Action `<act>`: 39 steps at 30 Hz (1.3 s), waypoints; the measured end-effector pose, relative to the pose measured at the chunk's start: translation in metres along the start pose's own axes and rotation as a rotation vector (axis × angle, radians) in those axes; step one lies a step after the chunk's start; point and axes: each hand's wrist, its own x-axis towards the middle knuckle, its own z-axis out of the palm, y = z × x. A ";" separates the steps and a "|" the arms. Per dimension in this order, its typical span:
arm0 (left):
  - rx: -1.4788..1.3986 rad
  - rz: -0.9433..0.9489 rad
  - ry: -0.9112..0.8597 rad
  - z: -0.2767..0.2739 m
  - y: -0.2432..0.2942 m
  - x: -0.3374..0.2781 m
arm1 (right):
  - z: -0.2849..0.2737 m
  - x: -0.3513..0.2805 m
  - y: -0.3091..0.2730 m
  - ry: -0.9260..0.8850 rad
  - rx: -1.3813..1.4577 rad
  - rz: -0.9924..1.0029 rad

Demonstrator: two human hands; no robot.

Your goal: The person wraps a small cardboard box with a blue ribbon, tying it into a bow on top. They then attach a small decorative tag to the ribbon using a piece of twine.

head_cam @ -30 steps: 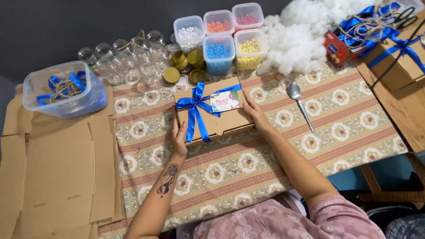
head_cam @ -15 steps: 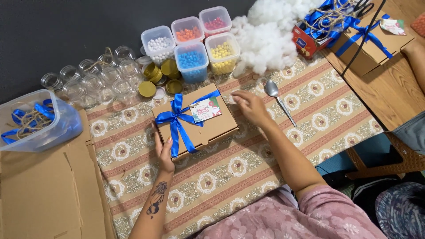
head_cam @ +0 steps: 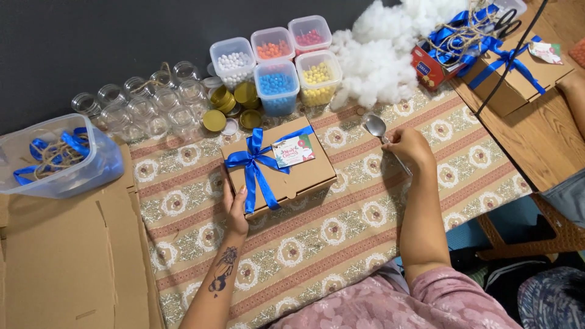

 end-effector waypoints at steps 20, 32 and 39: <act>0.149 0.055 -0.084 0.012 0.022 -0.001 | -0.006 0.106 -0.259 0.079 0.193 -0.865; 0.229 0.058 -0.064 0.037 0.101 -0.012 | -0.001 0.095 -0.239 0.233 0.333 -0.852; 0.133 0.124 -0.102 0.040 0.106 -0.013 | 0.072 -0.023 -0.129 0.085 0.900 -0.480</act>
